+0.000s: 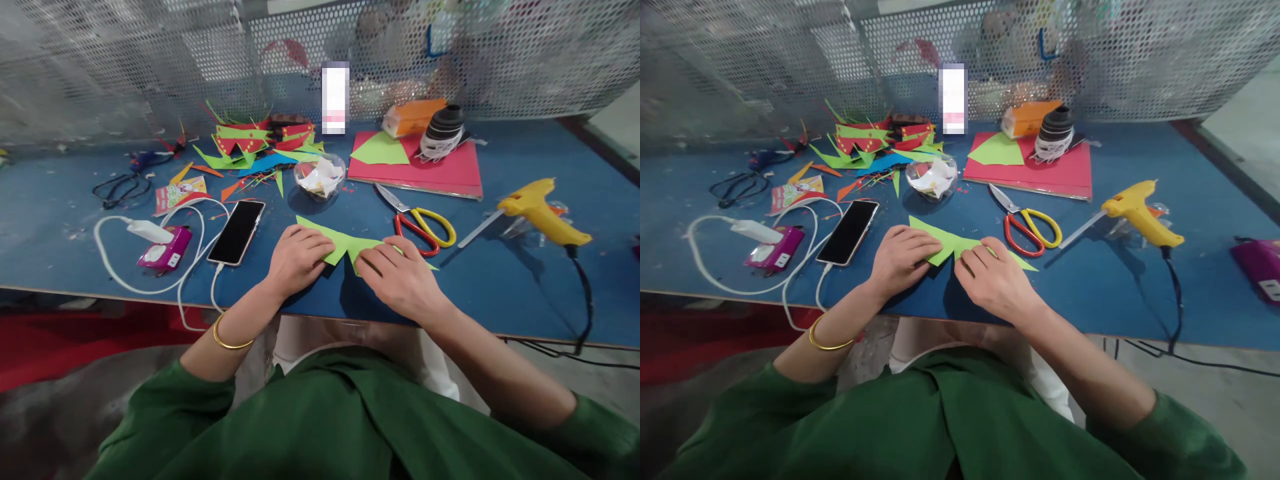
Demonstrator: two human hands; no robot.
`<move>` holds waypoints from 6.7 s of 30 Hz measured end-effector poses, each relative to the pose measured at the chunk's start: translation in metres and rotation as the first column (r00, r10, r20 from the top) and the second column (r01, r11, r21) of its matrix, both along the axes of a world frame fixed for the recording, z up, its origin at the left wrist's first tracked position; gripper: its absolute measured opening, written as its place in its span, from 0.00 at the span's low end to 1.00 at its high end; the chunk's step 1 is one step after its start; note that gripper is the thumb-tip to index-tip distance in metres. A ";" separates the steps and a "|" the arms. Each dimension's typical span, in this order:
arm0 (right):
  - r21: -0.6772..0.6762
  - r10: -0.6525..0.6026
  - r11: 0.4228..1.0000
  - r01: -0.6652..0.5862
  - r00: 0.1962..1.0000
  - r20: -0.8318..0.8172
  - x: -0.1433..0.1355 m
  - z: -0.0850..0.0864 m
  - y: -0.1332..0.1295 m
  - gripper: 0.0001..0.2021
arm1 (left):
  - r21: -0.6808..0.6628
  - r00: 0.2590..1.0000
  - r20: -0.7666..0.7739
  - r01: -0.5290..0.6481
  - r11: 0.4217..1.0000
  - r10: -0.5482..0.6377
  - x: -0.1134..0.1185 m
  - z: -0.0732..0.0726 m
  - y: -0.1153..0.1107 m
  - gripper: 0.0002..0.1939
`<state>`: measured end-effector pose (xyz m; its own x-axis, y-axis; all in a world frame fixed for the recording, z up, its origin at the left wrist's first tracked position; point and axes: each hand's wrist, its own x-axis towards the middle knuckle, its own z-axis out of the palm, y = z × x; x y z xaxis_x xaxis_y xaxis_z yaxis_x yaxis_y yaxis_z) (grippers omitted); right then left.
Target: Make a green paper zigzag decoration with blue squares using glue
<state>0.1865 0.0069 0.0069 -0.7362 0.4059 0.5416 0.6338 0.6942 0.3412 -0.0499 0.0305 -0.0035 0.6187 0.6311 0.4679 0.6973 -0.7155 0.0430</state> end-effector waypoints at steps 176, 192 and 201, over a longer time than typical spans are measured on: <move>-0.599 0.019 0.790 -0.129 0.982 -0.186 -0.007 -0.015 -0.004 0.23 | -0.130 0.952 -0.136 -0.291 0.948 0.274 0.027 -0.007 -0.076 0.28; -0.685 -0.051 0.685 -0.249 0.921 -0.386 -0.003 -0.017 0.001 0.19 | -0.166 0.955 -0.113 -0.290 0.942 0.274 0.021 0.002 -0.072 0.25; -0.746 -0.370 0.655 -0.118 0.811 -0.453 0.007 -0.013 0.007 0.17 | -0.257 0.980 -0.147 -0.170 0.951 0.136 0.026 0.000 -0.057 0.27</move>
<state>0.1933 0.0143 -0.0066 -0.3345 0.8950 0.2950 0.6276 0.4451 -0.6388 -0.0234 -0.0267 -0.0033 0.5479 0.8138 0.1935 0.8096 -0.5741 0.1221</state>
